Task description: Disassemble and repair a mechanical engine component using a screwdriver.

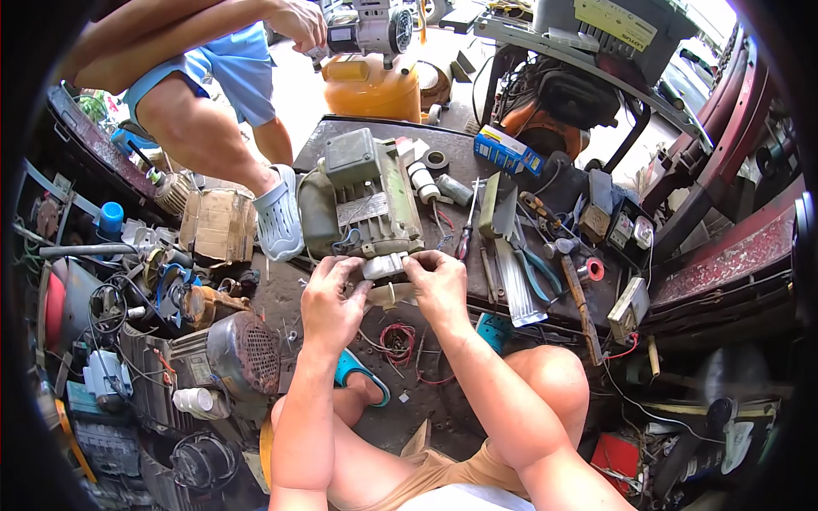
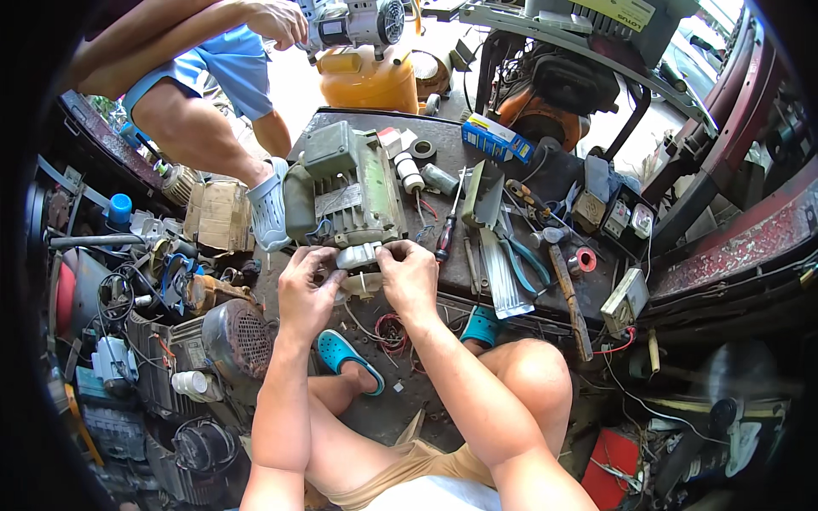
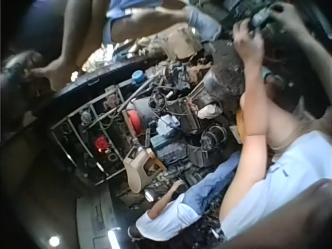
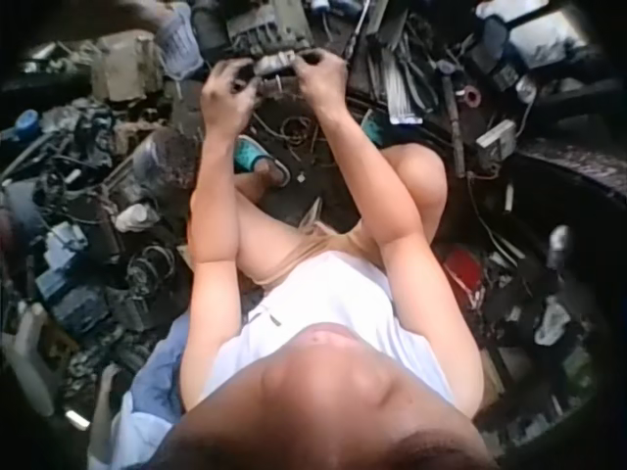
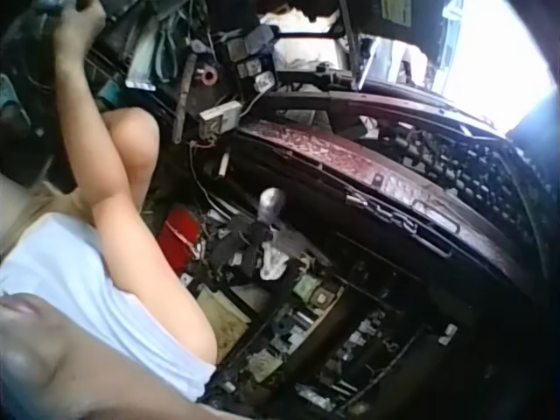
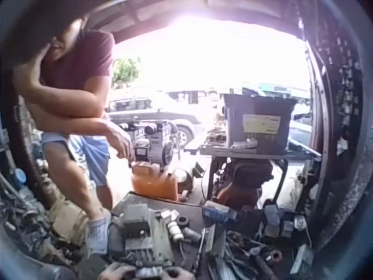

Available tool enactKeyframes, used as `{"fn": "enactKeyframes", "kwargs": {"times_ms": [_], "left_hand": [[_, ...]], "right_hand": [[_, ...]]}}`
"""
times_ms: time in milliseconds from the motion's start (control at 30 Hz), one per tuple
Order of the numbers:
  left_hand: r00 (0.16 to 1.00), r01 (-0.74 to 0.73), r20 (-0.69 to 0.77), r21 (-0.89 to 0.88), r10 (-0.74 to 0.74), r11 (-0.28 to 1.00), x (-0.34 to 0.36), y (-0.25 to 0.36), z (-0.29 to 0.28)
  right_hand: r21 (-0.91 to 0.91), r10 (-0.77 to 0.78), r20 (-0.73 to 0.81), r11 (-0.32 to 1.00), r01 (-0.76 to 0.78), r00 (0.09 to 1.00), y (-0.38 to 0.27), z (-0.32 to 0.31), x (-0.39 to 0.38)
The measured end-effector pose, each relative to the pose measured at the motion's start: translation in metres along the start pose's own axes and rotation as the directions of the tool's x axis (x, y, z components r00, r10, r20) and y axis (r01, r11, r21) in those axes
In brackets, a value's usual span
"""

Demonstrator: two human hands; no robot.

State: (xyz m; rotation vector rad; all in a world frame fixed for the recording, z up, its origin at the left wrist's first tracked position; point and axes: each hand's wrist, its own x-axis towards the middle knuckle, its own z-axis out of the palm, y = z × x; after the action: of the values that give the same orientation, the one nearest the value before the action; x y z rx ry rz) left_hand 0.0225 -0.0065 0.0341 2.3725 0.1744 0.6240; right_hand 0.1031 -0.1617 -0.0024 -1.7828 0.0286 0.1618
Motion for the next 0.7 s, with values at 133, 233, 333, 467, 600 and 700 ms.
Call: {"fn": "enactKeyframes", "kwargs": {"times_ms": [133, 233, 333, 467, 600, 700], "left_hand": [[1.0, 0.004, -0.002, 0.0, -0.004, 1.0, -0.001, 0.0, 0.002], [1.0, 0.005, 0.001, 0.006, -0.005, 1.0, -0.001, 0.001, 0.002], [1.0, 0.011, 0.01, 0.005, -0.011, 1.0, 0.0, 0.0, 0.001], [1.0, -0.001, 0.011, 0.023, 0.001, 1.0, 0.001, 0.0, -0.001], [1.0, 0.012, 0.022, 0.018, -0.013, 1.0, 0.001, 0.0, -0.001], [1.0, -0.01, 0.011, 0.016, 0.01, 1.0, 0.0, -0.003, -0.001]], "right_hand": [[0.002, -0.001, -0.038, 1.0, 0.001, 0.999, 0.0, 0.003, -0.002], [-0.026, -0.049, -0.083, 0.999, 0.047, 0.995, 0.0, 0.009, -0.005], [-0.09, -0.1, -0.103, 0.992, 0.091, 0.99, -0.002, 0.008, -0.006], [-0.071, -0.031, 0.004, 0.997, 0.032, 0.999, -0.002, -0.002, 0.0], [0.053, 0.062, 0.055, 0.997, -0.065, 0.997, 0.005, -0.001, 0.004], [0.041, 0.0, -0.015, 0.999, 0.001, 1.0, 0.004, 0.004, 0.0]]}}
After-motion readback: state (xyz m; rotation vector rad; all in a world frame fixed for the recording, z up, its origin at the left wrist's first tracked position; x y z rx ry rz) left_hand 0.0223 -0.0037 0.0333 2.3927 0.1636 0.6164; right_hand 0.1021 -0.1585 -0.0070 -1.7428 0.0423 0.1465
